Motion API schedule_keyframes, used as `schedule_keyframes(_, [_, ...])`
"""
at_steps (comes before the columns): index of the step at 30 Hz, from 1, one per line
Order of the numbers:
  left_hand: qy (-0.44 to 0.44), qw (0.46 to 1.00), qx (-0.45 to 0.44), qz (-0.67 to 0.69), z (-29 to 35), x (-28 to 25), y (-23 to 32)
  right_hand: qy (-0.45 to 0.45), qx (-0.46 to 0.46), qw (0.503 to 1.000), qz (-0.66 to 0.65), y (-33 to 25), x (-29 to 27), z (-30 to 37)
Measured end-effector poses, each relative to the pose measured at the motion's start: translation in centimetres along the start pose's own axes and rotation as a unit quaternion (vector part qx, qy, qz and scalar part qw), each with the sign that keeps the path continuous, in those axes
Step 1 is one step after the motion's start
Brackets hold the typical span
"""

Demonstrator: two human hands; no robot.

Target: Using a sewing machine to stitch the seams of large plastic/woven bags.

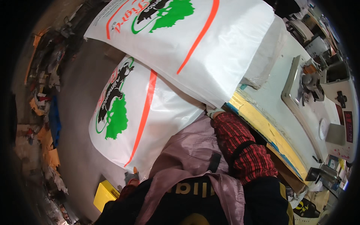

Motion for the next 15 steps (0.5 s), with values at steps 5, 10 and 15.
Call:
schedule_keyframes(5, [0.267,0.857,0.440,-0.009,8.6,-6.5,2.8,0.099,-0.019,0.993,-0.069,1.2,1.0,-0.5])
schedule_keyframes(10, [0.017,0.844,0.523,-0.118,12.7,-5.8,10.1,0.023,0.001,0.999,-0.041,-1.4,-2.9,-1.7])
schedule_keyframes(15, [-0.018,0.808,0.585,-0.061,17.4,-9.4,18.5,-0.015,0.014,0.993,-0.120,-8.7,-1.0,-0.8])
Point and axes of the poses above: each hand's wrist, its own z-axis away from the middle knuckle, its own x-axis out of the palm, y = z × x, the point moved 6 cm from there along -z, towards the middle knuckle, and after that the axes turned 11 degrees about -x, right-handed, at the moved point
